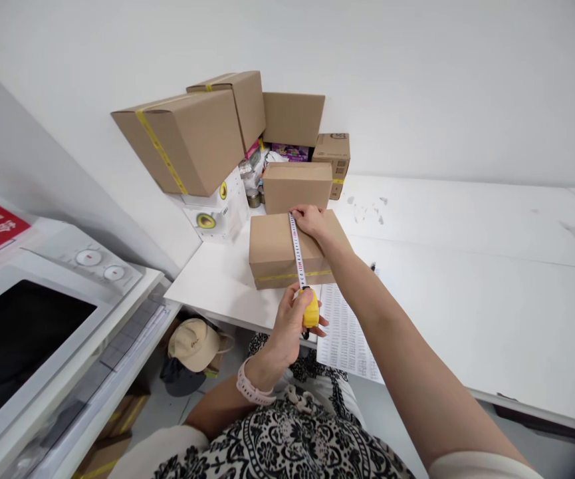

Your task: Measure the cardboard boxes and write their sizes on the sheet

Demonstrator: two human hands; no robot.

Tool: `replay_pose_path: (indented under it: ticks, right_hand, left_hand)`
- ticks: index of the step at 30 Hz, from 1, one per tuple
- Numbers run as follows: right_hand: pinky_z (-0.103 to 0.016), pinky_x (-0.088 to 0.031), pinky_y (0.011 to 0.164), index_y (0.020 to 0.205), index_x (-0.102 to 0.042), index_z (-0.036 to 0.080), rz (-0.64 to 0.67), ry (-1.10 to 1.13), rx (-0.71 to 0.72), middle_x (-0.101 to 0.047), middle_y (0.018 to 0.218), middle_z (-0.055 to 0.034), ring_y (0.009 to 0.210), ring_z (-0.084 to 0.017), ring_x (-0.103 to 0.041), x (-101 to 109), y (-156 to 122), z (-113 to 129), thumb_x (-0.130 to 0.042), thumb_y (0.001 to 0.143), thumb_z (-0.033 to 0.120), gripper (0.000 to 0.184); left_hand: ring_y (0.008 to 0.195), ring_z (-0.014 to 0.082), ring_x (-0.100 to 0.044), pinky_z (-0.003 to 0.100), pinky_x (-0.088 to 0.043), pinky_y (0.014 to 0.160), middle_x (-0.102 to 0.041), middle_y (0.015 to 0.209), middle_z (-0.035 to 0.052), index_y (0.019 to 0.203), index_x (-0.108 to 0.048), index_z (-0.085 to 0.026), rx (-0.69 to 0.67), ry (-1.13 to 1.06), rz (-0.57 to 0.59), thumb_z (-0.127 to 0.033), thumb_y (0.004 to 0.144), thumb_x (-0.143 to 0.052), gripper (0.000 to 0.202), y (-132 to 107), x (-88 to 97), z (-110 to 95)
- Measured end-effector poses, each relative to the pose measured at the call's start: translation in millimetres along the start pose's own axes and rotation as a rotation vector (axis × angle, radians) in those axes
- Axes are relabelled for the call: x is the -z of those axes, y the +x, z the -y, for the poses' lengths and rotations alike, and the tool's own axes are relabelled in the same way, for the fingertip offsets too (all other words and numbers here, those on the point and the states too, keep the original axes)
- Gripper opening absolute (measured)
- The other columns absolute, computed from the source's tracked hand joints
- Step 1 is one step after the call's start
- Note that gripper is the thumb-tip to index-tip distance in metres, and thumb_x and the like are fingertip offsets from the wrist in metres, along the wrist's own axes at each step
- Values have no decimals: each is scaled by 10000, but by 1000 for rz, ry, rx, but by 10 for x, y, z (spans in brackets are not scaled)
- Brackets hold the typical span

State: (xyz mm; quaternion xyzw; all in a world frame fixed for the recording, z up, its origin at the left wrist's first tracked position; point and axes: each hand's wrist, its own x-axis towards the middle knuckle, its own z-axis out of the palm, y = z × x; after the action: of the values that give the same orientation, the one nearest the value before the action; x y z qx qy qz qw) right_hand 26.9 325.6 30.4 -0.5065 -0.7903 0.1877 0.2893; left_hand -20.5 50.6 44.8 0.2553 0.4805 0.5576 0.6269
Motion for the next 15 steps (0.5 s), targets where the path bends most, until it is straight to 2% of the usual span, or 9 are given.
replay_pose_path:
  ticks: [3,6,12,15]
  right_hand:
    - [-483,-317,1049,1039,-758,223,1,-8,15,-773,1122,-80,1090,-276,-650,5,-6,1,-502,959,379,310]
    - [-492,-322,1051,1071,-740,225,-6,-11,29,-765,1144,-83,1114,-291,-638,10,-15,-1,-587,913,424,297]
    - [-533,-325,1076,1046,-737,225,2,-20,30,-766,1128,-80,1111,-302,-645,24,-39,24,-591,914,409,270]
    - [-544,-314,1119,1105,-724,229,18,81,21,-764,1129,-68,1116,-283,-650,70,-36,44,-562,933,422,305]
  left_hand:
    - [550,134,-646,233,-516,426,-615,821,-22,1083,-511,-202,-1,-2,1,-581,732,-746,567,-1,-9,11]
    - [552,136,-651,236,-521,429,-620,829,-19,1084,-512,-204,-1,-2,4,-573,743,-738,551,3,1,22]
    - [573,138,-655,247,-537,439,-634,858,-4,1041,-515,-197,-13,-8,-17,-563,732,-755,536,68,23,48]
    - [590,141,-660,252,-542,451,-645,879,17,985,-527,-185,-30,-17,-20,-566,720,-765,522,114,64,24]
